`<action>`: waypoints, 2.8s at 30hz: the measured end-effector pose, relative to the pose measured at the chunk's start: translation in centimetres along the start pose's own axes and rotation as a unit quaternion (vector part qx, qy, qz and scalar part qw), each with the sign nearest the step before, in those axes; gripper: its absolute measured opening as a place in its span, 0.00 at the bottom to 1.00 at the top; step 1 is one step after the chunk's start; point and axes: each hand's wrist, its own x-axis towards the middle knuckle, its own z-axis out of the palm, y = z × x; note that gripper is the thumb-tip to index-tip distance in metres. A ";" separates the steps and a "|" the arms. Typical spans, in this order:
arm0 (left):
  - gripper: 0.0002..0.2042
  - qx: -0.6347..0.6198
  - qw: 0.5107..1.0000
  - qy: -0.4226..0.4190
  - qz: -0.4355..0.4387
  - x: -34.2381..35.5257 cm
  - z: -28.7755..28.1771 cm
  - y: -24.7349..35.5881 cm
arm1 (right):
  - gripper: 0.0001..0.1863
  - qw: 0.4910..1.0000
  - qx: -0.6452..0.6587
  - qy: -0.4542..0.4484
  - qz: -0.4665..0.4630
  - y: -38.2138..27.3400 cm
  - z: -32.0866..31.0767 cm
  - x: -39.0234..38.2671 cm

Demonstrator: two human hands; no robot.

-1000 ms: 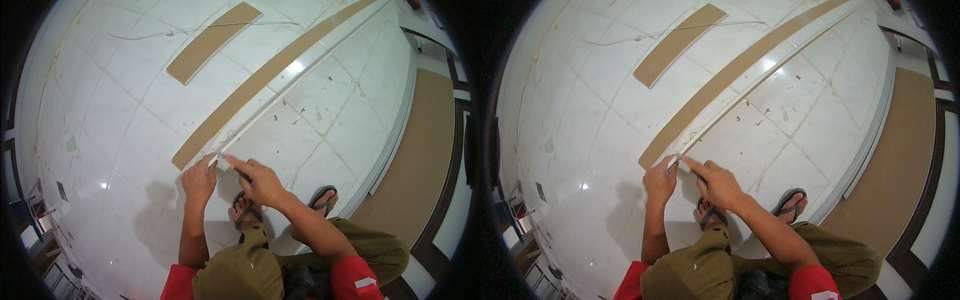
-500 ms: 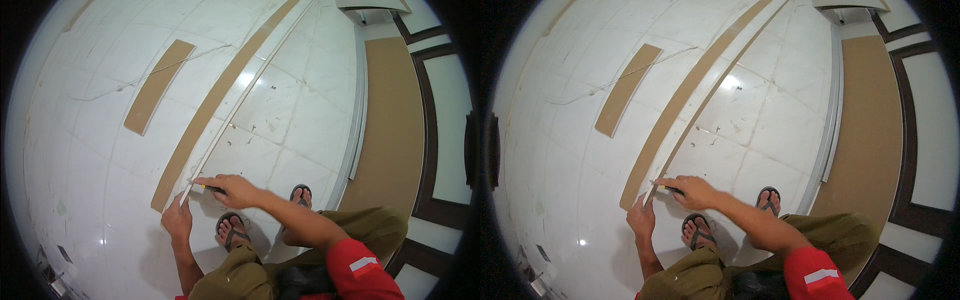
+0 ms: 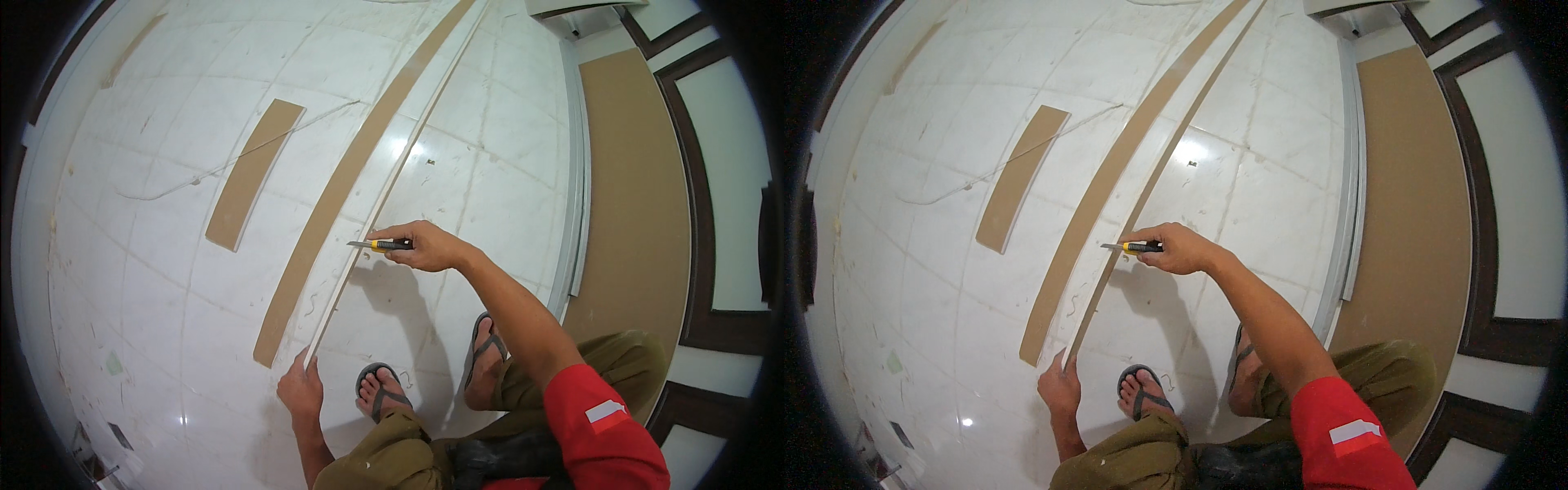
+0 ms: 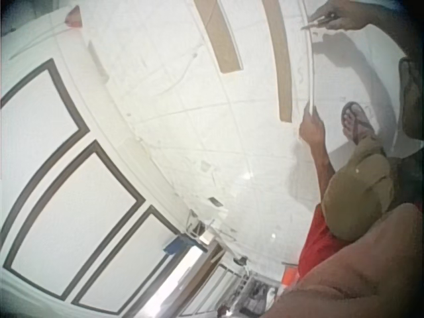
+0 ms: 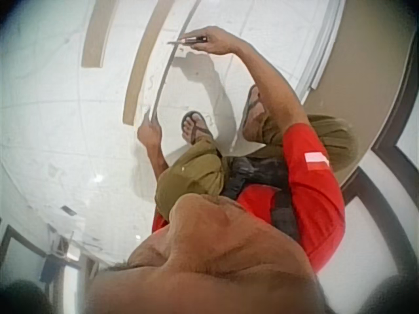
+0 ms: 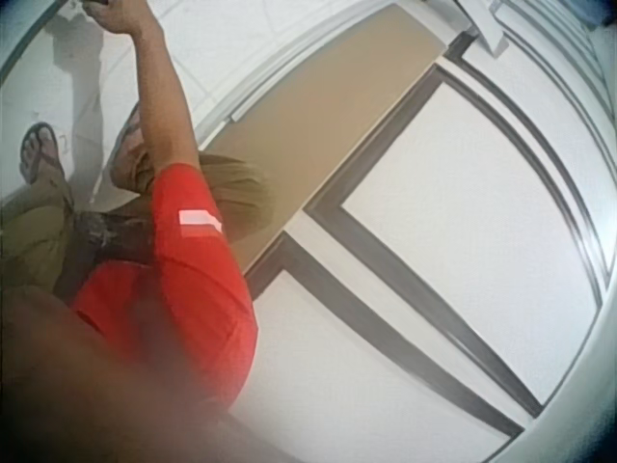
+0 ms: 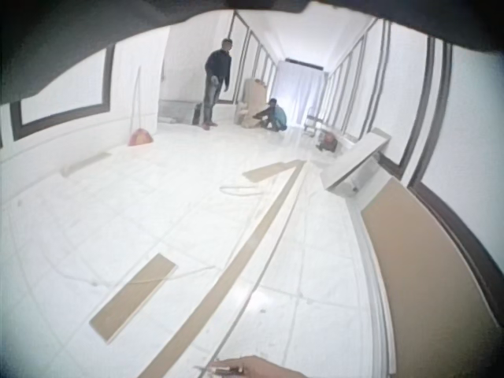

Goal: The person cuts a long strip from a large panel on the floor using a utility knife.

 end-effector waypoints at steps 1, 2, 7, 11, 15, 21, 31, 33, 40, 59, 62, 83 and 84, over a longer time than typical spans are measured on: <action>0.13 0.000 1.000 0.001 0.002 -0.6 0.0 -0.5 | 0.27 1.000 0.000 0.002 -0.001 0.0 -0.1 -0.2; 0.14 -0.024 1.000 -0.001 0.001 -1.5 -0.2 -1.0 | 0.26 1.000 -0.017 0.003 0.009 -0.1 -0.1 -0.4; 0.14 0.000 1.000 -0.003 -0.029 -6.1 -1.1 -5.5 | 0.23 0.998 -0.057 -0.039 0.009 -0.1 1.0 -0.7; 0.13 -0.032 0.995 -0.010 -0.089 -10.4 -2.4 -10.3 | 0.20 0.992 -0.113 -0.006 -0.060 -1.5 2.4 -0.6; 0.13 -0.053 0.994 -0.014 -0.095 -13.9 -2.8 -14.2 | 0.19 0.988 -0.124 0.067 -0.057 0.0 2.2 -1.0; 0.13 -0.079 0.994 0.064 -0.045 -15.1 -1.2 -15.9 | 0.16 0.978 -0.061 0.197 -0.012 0.2 6.5 -1.0; 0.15 -0.049 0.996 0.045 -0.055 -15.1 -1.4 -16.0 | 0.16 0.989 -0.133 -0.049 -0.033 -5.1 23.2 -8.1; 0.16 -0.055 0.994 0.017 -0.098 -14.9 -1.3 -15.6 | 0.18 0.974 -0.178 -0.143 -0.006 -5.2 24.8 -8.3; 0.17 -0.056 0.995 0.044 -0.073 -15.1 -1.1 -15.7 | 0.14 0.969 -0.227 -0.103 -0.007 -2.7 20.0 -6.4; 0.16 -0.077 0.993 0.029 -0.087 -14.8 -1.0 -16.0 | 0.14 0.964 -0.260 -0.056 -0.011 -1.3 16.0 -5.7; 0.16 -0.072 0.993 0.023 -0.089 -15.0 -1.3 -16.0 | 0.15 0.960 -0.277 0.016 -0.030 -0.2 11.4 -4.4; 0.14 -0.065 0.993 0.025 -0.098 -14.9 -1.4 -16.6 | 0.18 0.958 -0.286 0.012 -0.022 -0.1 6.6 -2.6; 0.14 -0.070 0.992 0.017 -0.104 -14.8 -1.5 -16.3 | 0.18 0.957 -0.289 0.019 -0.019 -0.1 6.4 -2.4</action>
